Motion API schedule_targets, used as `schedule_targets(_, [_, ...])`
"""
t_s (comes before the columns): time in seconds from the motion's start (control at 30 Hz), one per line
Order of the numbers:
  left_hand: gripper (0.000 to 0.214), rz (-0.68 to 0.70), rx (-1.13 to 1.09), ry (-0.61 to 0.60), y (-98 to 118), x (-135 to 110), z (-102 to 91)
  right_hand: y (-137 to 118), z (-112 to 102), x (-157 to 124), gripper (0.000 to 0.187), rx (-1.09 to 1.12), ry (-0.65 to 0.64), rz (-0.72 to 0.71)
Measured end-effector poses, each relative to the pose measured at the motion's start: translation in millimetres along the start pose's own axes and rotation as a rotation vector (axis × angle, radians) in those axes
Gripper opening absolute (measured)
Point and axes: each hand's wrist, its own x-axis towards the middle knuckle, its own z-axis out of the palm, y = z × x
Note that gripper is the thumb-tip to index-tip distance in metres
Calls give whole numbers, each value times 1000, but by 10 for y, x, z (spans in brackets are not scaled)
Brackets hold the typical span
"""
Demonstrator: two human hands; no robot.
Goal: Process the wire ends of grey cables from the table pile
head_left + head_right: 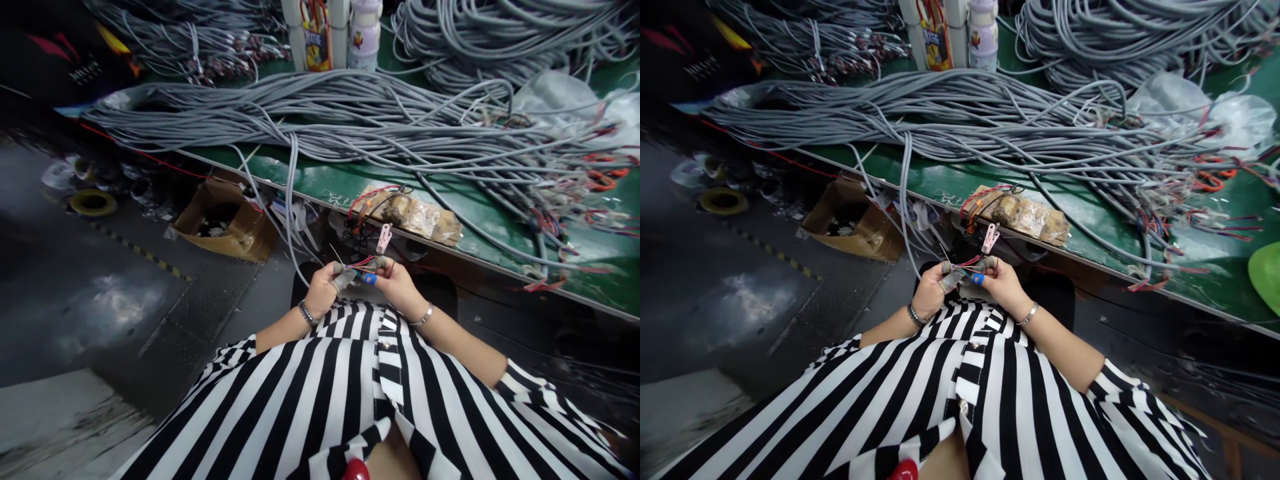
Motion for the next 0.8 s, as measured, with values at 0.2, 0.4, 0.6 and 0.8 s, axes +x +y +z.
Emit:
schedule_targets(0.2, [35, -108, -164, 57, 14, 32, 38, 14, 38, 1, 43, 119, 10, 135])
schedule_targets(0.4, [38, -165, -256, 45, 72, 33, 78, 14, 70, 20, 43, 115, 24, 115])
schedule_targets(0.6, [35, -126, -208, 23, 46, 18, 58, 19, 47, 17, 40, 58, -17, 104])
schedule_targets(0.8, [32, -22, 17, -16, 17, 1, 1, -5, -7, 16, 52, 26, -95, 11])
